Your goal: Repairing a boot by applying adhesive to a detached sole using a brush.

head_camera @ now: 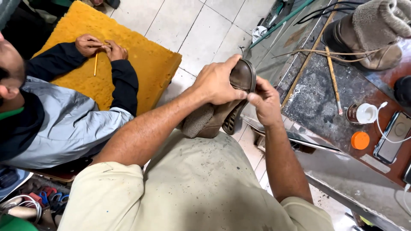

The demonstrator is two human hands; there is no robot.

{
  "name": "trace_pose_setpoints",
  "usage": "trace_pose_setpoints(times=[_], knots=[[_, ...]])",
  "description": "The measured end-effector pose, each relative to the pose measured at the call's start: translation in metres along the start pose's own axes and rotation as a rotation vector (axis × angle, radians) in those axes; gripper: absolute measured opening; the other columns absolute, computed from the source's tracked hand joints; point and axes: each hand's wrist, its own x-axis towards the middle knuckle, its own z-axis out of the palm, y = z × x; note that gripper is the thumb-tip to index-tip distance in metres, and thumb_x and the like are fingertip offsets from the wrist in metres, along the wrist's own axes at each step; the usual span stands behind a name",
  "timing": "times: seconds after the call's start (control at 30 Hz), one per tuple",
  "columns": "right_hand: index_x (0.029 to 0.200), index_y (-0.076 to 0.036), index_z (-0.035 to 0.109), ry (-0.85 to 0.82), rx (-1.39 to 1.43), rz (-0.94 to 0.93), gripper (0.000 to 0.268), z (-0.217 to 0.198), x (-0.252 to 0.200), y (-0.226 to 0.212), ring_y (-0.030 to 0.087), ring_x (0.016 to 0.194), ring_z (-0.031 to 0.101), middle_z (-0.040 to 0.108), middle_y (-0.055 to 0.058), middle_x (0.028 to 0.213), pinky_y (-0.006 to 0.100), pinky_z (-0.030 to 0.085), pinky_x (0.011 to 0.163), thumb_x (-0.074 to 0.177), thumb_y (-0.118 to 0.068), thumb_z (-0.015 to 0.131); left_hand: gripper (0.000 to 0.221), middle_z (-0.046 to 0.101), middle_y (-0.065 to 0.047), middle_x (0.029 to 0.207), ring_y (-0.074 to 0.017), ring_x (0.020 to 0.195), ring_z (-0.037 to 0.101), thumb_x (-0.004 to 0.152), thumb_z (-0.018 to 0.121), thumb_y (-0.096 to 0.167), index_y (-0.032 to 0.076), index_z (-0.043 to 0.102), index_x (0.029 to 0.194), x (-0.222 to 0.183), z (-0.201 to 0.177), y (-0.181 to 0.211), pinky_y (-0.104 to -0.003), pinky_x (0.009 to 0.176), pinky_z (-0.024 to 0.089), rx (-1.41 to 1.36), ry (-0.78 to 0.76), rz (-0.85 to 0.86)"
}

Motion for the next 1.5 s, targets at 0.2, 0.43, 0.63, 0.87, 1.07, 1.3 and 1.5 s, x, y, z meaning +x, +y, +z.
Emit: trace_pose_setpoints(times=[0.2,0.43,0.63,0.87,1.07,1.3,1.5], knots=[[0.129,0.008,0.063,0.177,-0.344,-0.140,0.035,-0.002,0.000,-0.023,0.022,0.093,0.066,0.069,0.021,0.104,0.037,0.059,0.077,0.102,-0.012,0.070,0.084,0.071,-0.024,0.104,-0.0492,0.096,0.072,0.072,0.083,0.037,0.003,0.041,0.137,-0.011,0.017,0.005,-0.061,0.085,0.055,0.108,0.139,0.148],[0.135,0.001,0.058,0.130,0.257,0.104,0.055,0.001,-0.011,-0.001,0.026,0.103,0.067,0.065,0.020,0.112,0.041,0.060,0.096,0.106,-0.043,0.040,0.036,0.048,-0.023,0.135,-0.0435,0.121,0.057,0.103,0.048,0.015,0.016,0.053,0.139,-0.014,0.056,-0.023,-0.050,0.094,0.045,0.228,0.603,0.759],[0.137,-0.004,0.047,-0.192,1.093,0.375,0.056,0.001,-0.019,0.022,0.013,0.094,0.065,0.062,0.010,0.116,0.020,0.058,0.072,0.100,-0.046,0.051,0.012,0.065,-0.017,0.119,-0.0358,0.115,0.067,0.104,0.063,0.023,0.023,0.067,0.115,-0.033,0.047,-0.014,-0.037,0.082,0.043,0.334,0.848,1.254],[0.142,-0.003,0.044,-0.173,0.828,0.244,0.055,0.013,-0.013,0.005,0.031,0.095,0.072,0.065,0.025,0.113,0.051,0.064,0.081,0.090,-0.019,0.053,0.018,0.070,-0.016,0.112,-0.0340,0.108,0.071,0.107,0.052,0.020,0.021,0.069,0.109,-0.040,0.045,-0.026,-0.038,0.079,0.046,0.314,0.788,1.408],[0.142,-0.005,0.041,-0.084,0.488,0.225,0.072,0.011,-0.015,0.008,0.028,0.097,0.073,0.066,0.020,0.114,0.045,0.064,0.083,0.077,-0.016,0.069,0.041,0.062,-0.018,0.129,-0.0372,0.129,0.059,0.086,0.072,0.025,0.018,0.062,0.126,-0.059,0.024,-0.025,-0.056,0.105,0.040,0.352,0.408,1.195],[0.139,-0.006,0.035,-0.193,0.138,0.182,0.082,0.032,-0.023,-0.029,0.017,0.119,0.057,0.050,0.011,0.135,0.032,0.055,0.096,0.076,-0.020,0.087,0.126,0.014,-0.021,0.167,-0.0381,0.150,0.039,0.070,0.094,0.065,0.019,0.018,0.159,-0.034,-0.044,0.016,-0.070,0.118,0.023,0.608,0.195,0.339],[0.166,-0.019,0.008,-0.138,0.557,0.088,0.118,0.044,-0.040,-0.003,0.040,0.146,0.047,0.043,0.026,0.157,0.057,0.042,0.123,0.075,0.001,0.080,0.080,0.053,-0.009,0.115,-0.0295,0.107,0.048,0.062,0.091,0.077,0.021,0.067,0.113,-0.052,-0.057,0.004,-0.052,0.091,0.039,0.569,0.088,0.289]])
